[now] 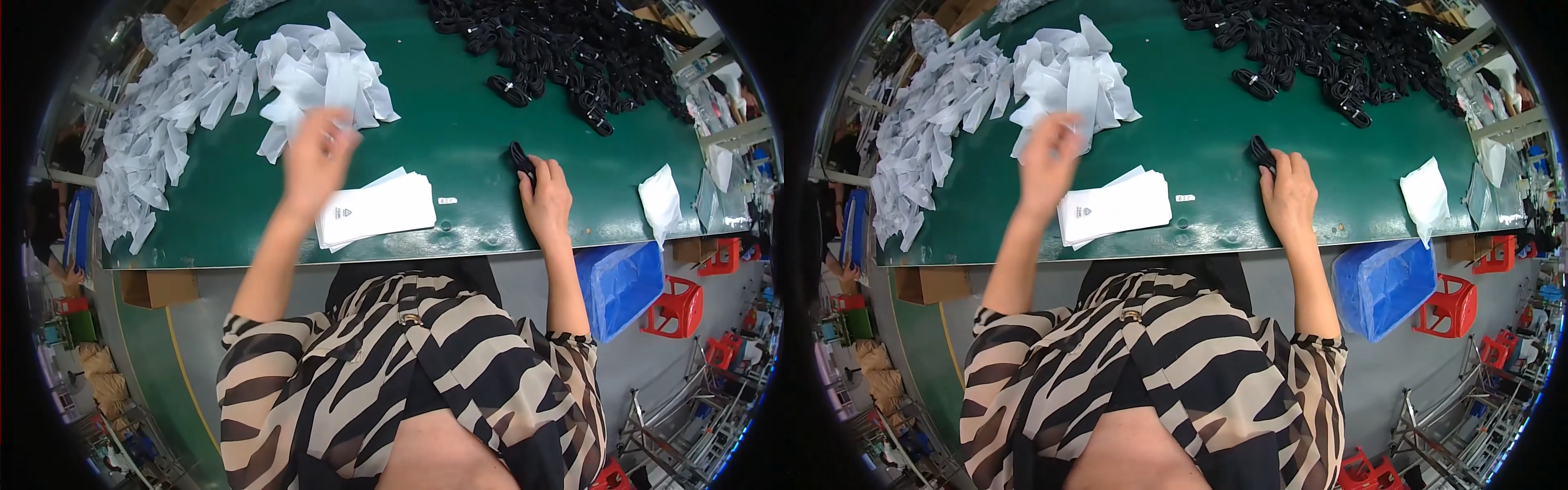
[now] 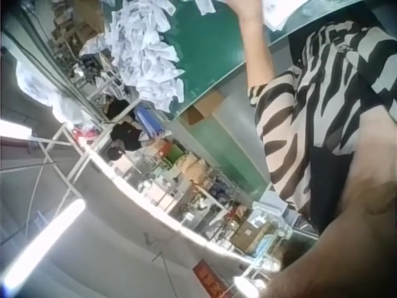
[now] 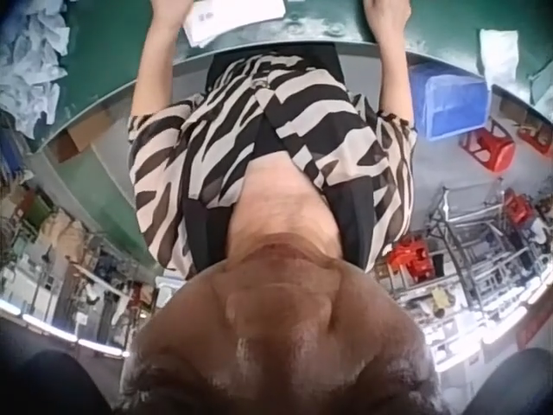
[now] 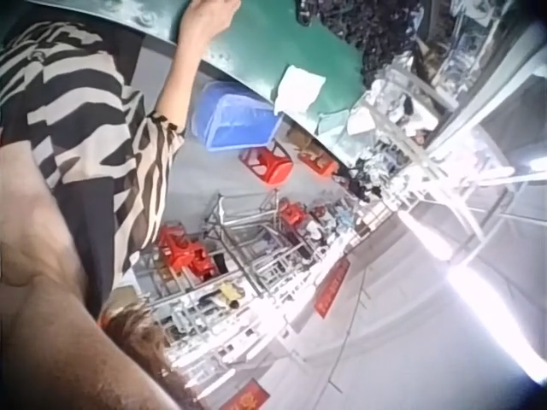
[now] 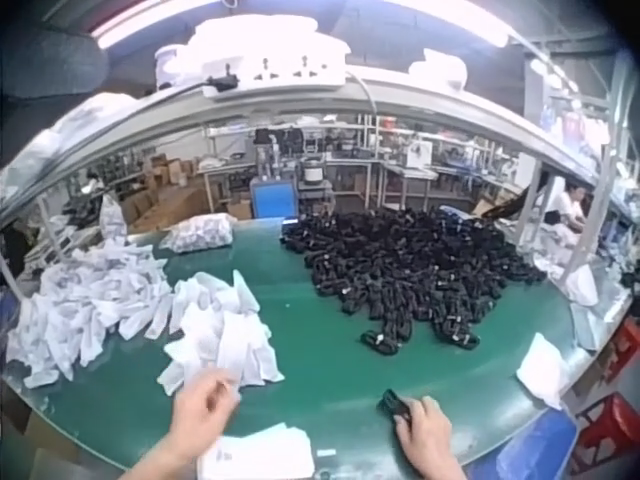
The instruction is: Manually inserting small black industrial components into white protective paper sleeves.
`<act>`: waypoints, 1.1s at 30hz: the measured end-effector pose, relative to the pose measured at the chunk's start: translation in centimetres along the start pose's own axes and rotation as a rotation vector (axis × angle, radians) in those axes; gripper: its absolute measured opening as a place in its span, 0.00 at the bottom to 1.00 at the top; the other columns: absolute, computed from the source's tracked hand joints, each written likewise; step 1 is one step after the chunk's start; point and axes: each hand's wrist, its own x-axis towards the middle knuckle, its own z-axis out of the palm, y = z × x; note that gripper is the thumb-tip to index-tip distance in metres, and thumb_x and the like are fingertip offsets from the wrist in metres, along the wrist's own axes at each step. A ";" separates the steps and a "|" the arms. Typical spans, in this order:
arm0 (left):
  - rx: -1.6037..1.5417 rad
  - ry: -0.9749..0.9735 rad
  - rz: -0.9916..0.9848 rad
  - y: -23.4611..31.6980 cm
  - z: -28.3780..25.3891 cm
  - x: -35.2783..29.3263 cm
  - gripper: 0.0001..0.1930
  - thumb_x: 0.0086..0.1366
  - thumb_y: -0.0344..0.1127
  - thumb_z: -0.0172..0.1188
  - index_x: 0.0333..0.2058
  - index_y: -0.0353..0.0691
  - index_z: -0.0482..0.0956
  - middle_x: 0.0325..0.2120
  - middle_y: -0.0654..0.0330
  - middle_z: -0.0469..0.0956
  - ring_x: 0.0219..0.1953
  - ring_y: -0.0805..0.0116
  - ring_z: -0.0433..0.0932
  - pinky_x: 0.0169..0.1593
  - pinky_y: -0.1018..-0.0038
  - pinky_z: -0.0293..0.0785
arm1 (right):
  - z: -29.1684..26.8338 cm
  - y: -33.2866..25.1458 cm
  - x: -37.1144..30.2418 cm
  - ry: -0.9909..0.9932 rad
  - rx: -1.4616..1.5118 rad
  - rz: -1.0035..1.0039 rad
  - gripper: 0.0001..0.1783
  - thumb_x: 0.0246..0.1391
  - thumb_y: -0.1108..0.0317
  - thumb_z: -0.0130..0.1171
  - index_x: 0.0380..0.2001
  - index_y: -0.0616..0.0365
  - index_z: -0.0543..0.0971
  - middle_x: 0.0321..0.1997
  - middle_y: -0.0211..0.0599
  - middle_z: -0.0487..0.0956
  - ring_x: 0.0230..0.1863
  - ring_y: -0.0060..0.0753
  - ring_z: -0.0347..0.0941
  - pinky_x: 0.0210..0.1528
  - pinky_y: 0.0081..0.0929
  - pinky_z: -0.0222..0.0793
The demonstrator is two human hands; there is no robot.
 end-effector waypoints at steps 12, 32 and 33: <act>-0.034 -0.276 0.181 0.3 6.7 -7.1 0.03 0.61 0.26 0.62 0.32 0.35 0.77 0.29 0.56 0.75 0.30 0.58 0.77 0.35 0.67 0.73 | -1.7 -7.1 -2.5 -0.299 0.739 0.075 0.15 0.58 0.73 0.64 0.48 0.61 0.76 0.31 0.32 0.77 0.26 0.18 0.67 0.28 0.19 0.65; -0.071 -0.221 0.474 1.9 5.6 -6.1 0.07 0.54 0.21 0.62 0.31 0.37 0.73 0.37 0.55 0.74 0.39 0.52 0.71 0.43 0.63 0.68 | -1.2 -9.4 -2.1 -0.324 0.826 -0.120 0.17 0.54 0.74 0.67 0.49 0.60 0.81 0.43 0.34 0.71 0.31 0.20 0.71 0.29 0.16 0.69; -0.076 -0.218 0.486 2.0 5.6 -6.0 0.07 0.54 0.21 0.62 0.31 0.37 0.73 0.37 0.55 0.74 0.39 0.52 0.71 0.43 0.63 0.68 | -1.4 -9.9 -2.1 -0.293 0.803 -0.137 0.22 0.49 0.78 0.70 0.49 0.61 0.79 0.42 0.36 0.72 0.32 0.21 0.72 0.30 0.17 0.70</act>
